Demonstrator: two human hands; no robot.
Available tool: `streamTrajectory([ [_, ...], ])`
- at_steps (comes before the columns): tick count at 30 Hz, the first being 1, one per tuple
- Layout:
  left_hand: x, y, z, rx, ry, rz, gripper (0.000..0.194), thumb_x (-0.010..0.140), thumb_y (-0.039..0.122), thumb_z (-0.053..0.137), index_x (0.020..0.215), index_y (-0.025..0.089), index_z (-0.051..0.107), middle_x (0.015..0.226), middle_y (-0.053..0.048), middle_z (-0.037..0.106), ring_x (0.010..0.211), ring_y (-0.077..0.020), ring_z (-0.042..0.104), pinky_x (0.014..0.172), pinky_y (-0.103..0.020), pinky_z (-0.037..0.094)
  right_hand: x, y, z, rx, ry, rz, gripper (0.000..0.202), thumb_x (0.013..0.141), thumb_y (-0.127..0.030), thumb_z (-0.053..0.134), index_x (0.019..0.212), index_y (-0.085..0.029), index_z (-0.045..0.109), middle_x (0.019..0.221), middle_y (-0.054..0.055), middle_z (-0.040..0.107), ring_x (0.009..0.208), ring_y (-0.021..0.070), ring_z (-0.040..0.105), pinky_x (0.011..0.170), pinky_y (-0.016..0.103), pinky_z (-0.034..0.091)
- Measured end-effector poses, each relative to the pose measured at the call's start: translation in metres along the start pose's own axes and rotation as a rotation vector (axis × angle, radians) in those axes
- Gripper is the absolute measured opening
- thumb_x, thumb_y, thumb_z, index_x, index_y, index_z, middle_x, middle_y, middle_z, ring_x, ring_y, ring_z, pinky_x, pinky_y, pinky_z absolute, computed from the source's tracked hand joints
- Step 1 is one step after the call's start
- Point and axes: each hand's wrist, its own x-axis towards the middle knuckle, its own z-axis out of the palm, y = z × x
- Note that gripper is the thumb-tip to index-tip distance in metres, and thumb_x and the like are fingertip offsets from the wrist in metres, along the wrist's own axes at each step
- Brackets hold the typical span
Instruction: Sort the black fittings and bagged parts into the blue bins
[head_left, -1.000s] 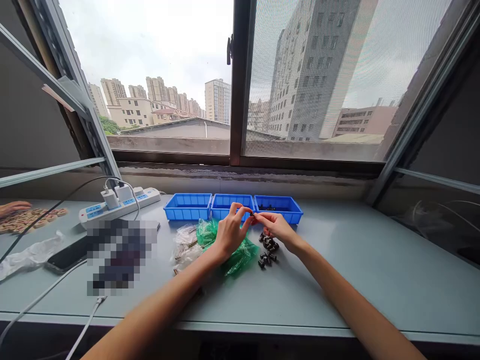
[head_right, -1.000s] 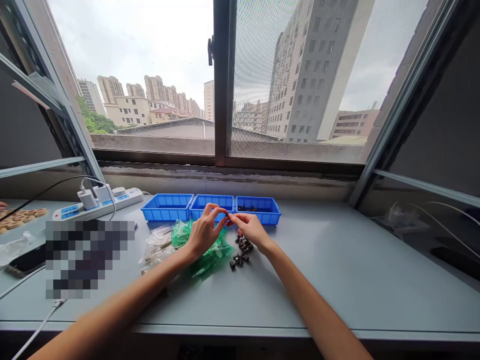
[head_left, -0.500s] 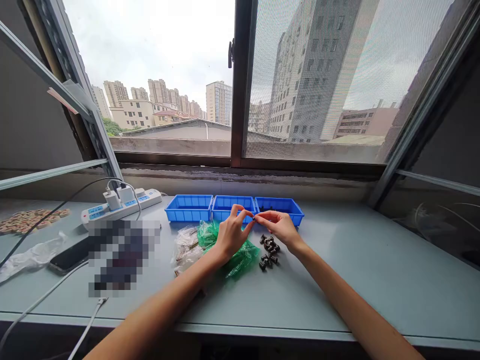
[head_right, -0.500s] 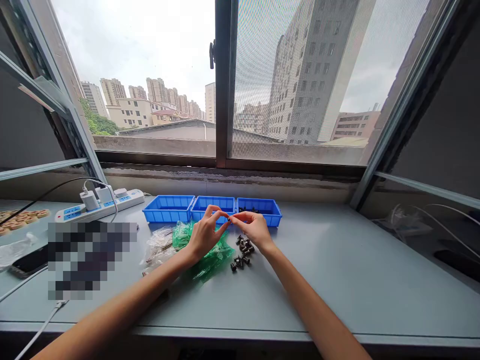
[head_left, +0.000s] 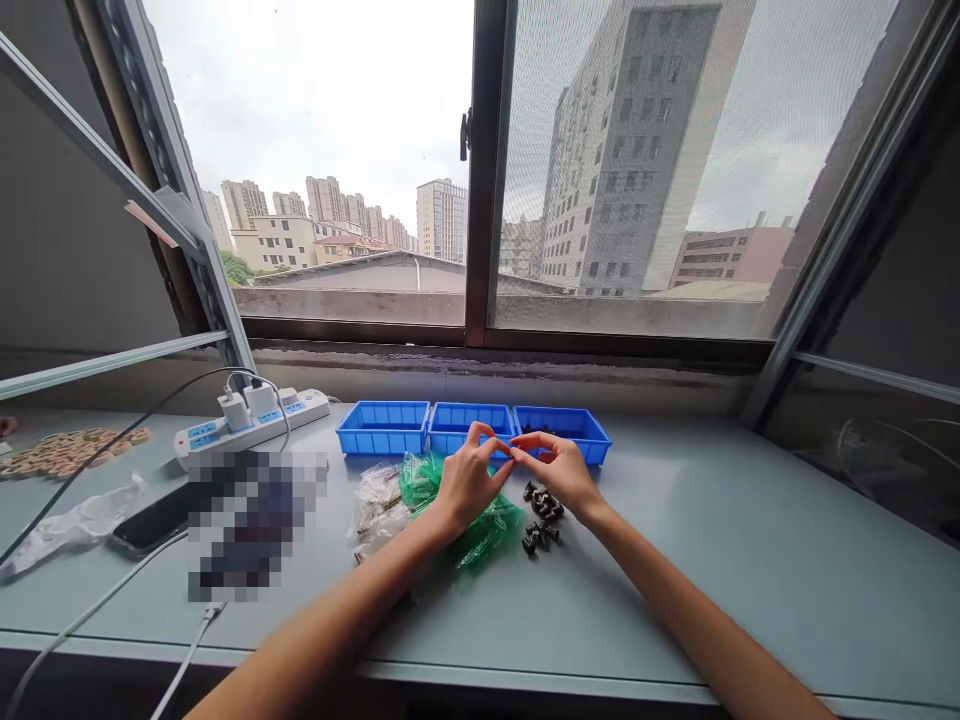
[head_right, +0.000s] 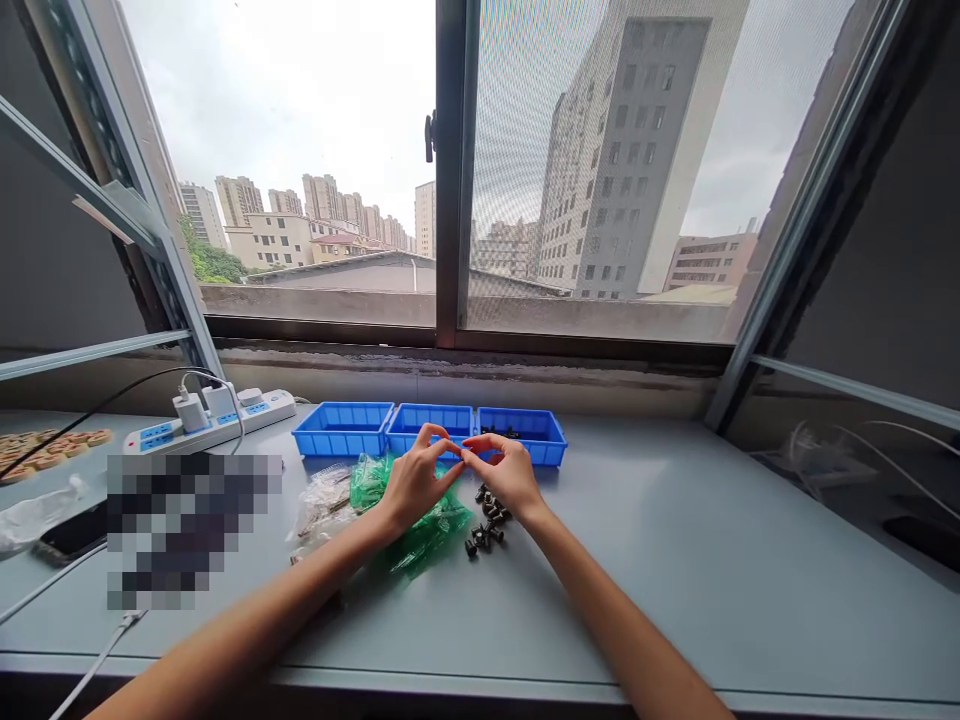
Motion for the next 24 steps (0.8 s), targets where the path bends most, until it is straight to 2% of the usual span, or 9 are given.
streamTrajectory([
  [6,0.0,-0.001,0.0,-0.013,0.023,-0.003,0.023,0.086,0.039,0.049,0.098,0.026,0.064,0.109,-0.002,0.052,0.071,-0.0118,0.061,0.059,-0.024,0.048,0.002,0.003,0.0,0.107,-0.041,0.085,0.037,0.062,-0.047,0.063,0.084,-0.018,0.071,0.081,0.005,0.07,0.044,0.0092,0.046,0.043,0.026,0.038],
  [10,0.001,-0.005,0.001,-0.006,-0.008,0.016,0.021,0.082,0.04,0.056,0.082,0.025,0.07,0.11,-0.002,0.053,0.071,-0.0113,0.061,0.06,-0.024,0.047,0.005,0.009,0.0,0.107,0.038,0.066,0.046,0.062,-0.056,0.061,0.086,-0.018,0.07,0.079,0.005,0.068,0.042,0.0084,0.042,0.042,0.026,0.036],
  [12,0.001,-0.005,0.002,0.0,-0.023,0.014,0.021,0.082,0.039,0.057,0.077,0.024,0.071,0.11,-0.001,0.054,0.067,-0.0099,0.06,0.061,-0.024,0.047,0.007,0.011,-0.002,0.089,0.097,0.057,0.052,0.061,-0.061,0.059,0.086,-0.018,0.07,0.079,0.006,0.069,0.042,0.0089,0.042,0.043,0.027,0.036],
  [15,0.002,-0.004,0.001,0.01,-0.039,0.01,0.018,0.083,0.035,0.056,0.079,0.026,0.072,0.109,-0.001,0.055,0.066,-0.0092,0.059,0.062,-0.024,0.047,0.01,0.012,-0.007,0.057,0.155,0.057,0.056,0.059,-0.065,0.059,0.084,-0.016,0.07,0.08,0.008,0.069,0.044,0.0105,0.045,0.044,0.028,0.037],
  [20,0.002,-0.003,0.001,0.041,-0.055,0.003,0.02,0.087,0.03,0.05,0.089,0.029,0.07,0.112,0.0,0.056,0.066,-0.0098,0.061,0.06,-0.024,0.047,0.011,0.011,-0.013,0.009,0.194,0.053,0.052,0.058,-0.063,0.061,0.078,-0.016,0.07,0.077,0.009,0.07,0.052,0.0152,0.051,0.049,0.029,0.04],
  [24,0.002,-0.004,0.002,0.044,-0.049,0.006,0.022,0.088,0.03,0.049,0.092,0.029,0.07,0.113,-0.001,0.056,0.066,-0.0099,0.061,0.059,-0.023,0.046,0.009,0.01,-0.013,-0.012,0.194,0.049,0.047,0.059,-0.06,0.062,0.075,-0.017,0.07,0.073,0.008,0.07,0.047,0.0141,0.05,0.051,0.031,0.042],
])
